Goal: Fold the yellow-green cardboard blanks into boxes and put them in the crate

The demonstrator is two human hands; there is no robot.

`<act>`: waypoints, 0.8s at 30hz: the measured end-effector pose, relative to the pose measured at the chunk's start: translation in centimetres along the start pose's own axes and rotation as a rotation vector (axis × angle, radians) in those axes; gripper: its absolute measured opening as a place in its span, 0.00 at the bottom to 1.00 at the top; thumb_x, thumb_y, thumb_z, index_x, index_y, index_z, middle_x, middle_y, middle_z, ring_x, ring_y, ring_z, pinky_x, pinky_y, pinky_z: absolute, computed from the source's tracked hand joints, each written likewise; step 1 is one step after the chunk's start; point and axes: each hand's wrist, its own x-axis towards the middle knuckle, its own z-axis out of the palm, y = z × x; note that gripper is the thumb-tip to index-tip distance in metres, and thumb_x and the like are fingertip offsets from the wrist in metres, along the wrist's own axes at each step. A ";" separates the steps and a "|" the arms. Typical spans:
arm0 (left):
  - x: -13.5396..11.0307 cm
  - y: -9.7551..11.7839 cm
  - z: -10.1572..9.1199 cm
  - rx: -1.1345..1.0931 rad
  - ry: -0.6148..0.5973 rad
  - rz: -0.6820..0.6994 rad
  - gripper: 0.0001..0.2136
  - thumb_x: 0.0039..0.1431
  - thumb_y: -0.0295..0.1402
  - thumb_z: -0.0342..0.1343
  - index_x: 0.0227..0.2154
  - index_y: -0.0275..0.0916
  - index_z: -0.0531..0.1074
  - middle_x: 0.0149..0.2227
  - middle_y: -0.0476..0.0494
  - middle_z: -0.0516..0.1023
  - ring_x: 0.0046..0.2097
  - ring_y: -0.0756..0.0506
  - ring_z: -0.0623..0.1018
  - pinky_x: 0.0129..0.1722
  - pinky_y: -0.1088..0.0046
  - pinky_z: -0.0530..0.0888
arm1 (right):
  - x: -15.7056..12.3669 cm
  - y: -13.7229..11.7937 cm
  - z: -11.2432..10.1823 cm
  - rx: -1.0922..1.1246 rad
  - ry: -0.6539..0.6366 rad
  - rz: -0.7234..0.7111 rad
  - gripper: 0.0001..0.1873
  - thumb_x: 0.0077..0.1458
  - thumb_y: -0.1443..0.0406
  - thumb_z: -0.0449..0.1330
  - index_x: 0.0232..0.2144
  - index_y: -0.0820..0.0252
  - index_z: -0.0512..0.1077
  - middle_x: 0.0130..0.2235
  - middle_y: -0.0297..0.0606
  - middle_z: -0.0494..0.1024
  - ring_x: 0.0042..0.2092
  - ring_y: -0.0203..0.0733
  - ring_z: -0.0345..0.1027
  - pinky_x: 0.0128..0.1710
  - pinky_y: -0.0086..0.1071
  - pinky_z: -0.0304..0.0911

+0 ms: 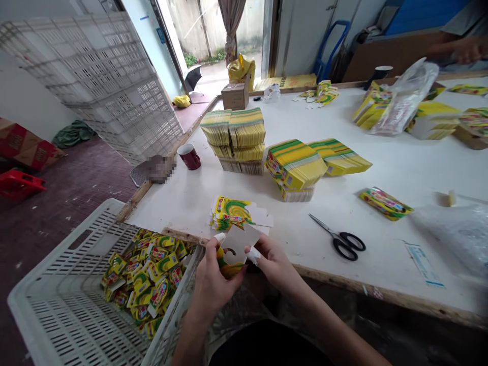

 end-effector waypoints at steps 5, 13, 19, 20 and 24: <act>-0.5 0.2 1.5 -0.008 0.123 0.138 0.31 0.50 0.36 0.60 0.55 0.39 0.52 0.47 0.35 0.72 0.45 0.41 0.78 0.41 0.64 0.76 | 0.3 -0.3 1.3 0.125 -0.007 0.190 0.16 0.50 0.54 0.63 0.36 0.59 0.75 0.34 0.36 0.79 0.37 0.43 0.72 0.42 0.37 0.67; 0.1 1.3 1.6 -0.014 -0.023 0.012 0.20 0.47 0.31 0.59 0.41 0.41 0.56 0.34 0.47 0.71 0.34 0.44 0.76 0.33 0.69 0.74 | 0.9 0.8 0.6 -0.058 -0.027 0.140 0.15 0.51 0.54 0.62 0.33 0.61 0.74 0.32 0.37 0.77 0.35 0.43 0.70 0.37 0.34 0.67; 0.4 0.5 1.8 -0.051 -0.110 -0.115 0.21 0.48 0.31 0.56 0.44 0.39 0.55 0.38 0.40 0.73 0.39 0.41 0.78 0.36 0.65 0.75 | -0.4 0.6 1.0 -0.635 -0.086 -0.085 0.18 0.56 0.69 0.55 0.49 0.59 0.71 0.45 0.44 0.76 0.44 0.47 0.70 0.46 0.39 0.65; 0.3 0.3 2.0 -0.055 -0.092 -0.109 0.24 0.47 0.31 0.56 0.47 0.37 0.53 0.41 0.37 0.73 0.41 0.40 0.78 0.38 0.64 0.75 | -0.4 0.6 1.0 -0.657 -0.093 -0.117 0.19 0.55 0.71 0.54 0.50 0.58 0.71 0.44 0.44 0.76 0.44 0.47 0.70 0.45 0.38 0.66; -0.6 -0.2 2.5 0.033 -0.023 -0.115 0.31 0.49 0.34 0.57 0.54 0.34 0.50 0.49 0.29 0.70 0.49 0.37 0.75 0.46 0.58 0.74 | 0.1 1.1 0.0 -0.653 0.069 -0.240 0.19 0.57 0.73 0.52 0.48 0.56 0.73 0.42 0.41 0.79 0.43 0.45 0.73 0.45 0.35 0.68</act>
